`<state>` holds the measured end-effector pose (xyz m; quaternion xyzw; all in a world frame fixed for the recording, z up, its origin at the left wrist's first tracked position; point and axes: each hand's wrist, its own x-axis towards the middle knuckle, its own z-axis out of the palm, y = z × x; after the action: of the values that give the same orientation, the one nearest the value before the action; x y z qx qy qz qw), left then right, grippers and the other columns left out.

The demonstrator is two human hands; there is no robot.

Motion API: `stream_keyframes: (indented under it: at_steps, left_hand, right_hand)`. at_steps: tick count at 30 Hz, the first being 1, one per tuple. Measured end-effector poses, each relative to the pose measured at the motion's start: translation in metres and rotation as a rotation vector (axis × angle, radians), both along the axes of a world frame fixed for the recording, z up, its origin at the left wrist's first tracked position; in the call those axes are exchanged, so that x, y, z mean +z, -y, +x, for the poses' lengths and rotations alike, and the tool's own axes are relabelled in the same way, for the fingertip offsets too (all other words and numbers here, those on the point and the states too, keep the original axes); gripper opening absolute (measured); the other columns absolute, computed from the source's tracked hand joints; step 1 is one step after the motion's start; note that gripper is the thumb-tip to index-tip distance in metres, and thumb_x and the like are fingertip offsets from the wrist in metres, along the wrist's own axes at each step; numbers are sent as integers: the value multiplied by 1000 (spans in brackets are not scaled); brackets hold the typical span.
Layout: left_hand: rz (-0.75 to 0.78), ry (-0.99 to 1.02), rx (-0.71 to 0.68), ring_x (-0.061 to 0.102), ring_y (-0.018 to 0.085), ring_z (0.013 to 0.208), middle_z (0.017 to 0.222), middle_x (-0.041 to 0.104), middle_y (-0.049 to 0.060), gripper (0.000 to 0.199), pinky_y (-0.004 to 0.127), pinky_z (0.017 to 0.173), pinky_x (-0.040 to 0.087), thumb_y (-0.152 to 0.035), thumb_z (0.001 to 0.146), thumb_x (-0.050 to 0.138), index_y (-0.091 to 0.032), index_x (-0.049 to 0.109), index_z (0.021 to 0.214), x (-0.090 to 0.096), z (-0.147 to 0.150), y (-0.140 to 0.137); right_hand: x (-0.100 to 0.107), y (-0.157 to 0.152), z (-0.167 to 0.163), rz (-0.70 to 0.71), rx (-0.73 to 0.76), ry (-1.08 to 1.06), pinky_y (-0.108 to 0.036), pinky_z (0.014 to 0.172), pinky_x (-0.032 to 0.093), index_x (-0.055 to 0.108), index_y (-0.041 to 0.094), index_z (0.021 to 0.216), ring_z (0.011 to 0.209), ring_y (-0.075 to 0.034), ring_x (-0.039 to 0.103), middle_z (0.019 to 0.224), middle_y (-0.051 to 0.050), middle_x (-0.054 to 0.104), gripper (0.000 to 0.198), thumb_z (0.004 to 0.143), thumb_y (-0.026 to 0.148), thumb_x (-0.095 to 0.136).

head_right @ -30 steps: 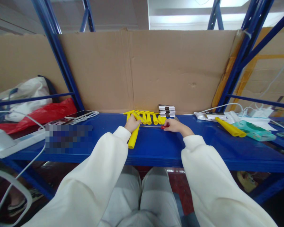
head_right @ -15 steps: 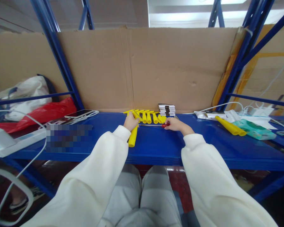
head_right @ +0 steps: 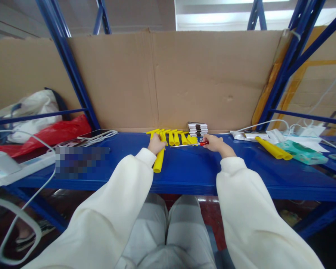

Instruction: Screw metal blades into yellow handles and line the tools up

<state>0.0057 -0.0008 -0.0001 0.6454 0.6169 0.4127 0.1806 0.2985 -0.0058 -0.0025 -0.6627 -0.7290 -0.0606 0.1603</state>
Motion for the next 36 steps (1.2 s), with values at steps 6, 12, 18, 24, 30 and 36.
stream_keyframes:
  at_steps: [6,12,18,24,30,36]
  left_hand:
    - [-47,-38,-67,69,24,111,126,67,17,36,31,92,53,-8,81,66,-13,53,114,6,0,9]
    - [-54,-39,-77,70,23,111,119,69,14,35,31,93,53,-9,82,65,-16,52,114,7,1,11]
    - [-47,-30,-70,70,23,111,121,70,15,36,32,94,54,-10,84,63,-15,53,119,6,2,11]
    - [-54,-42,-59,71,23,107,120,70,14,38,34,93,55,-11,83,62,-16,55,119,2,2,6]
    - [-28,-58,-48,71,25,107,118,70,13,39,36,93,56,-10,80,63,-17,57,118,2,1,6]
    - [-18,-81,-58,70,24,109,118,70,13,36,36,94,54,-12,81,63,-18,55,116,2,1,6]
  right_hand:
    - [-1,-4,17,116,64,-83,-31,70,50,69,25,94,79,-22,67,84,-4,75,19,75,29,69]
    - [-6,-10,20,199,112,-206,-34,75,53,71,22,96,83,-24,69,88,-7,76,21,77,31,69]
    - [-5,-8,3,232,201,-248,-37,84,53,71,22,96,88,-24,71,96,-7,77,18,78,26,67]
    - [-5,-7,-2,221,188,-215,-39,84,53,70,24,97,89,-24,71,97,-5,77,18,79,24,65]
    - [-7,-9,-2,236,191,-194,-39,84,53,70,26,98,89,-24,71,96,-4,78,19,80,26,65]
    - [-8,-9,-2,239,188,-196,-38,82,53,69,26,97,88,-24,71,96,-3,78,17,80,26,65]
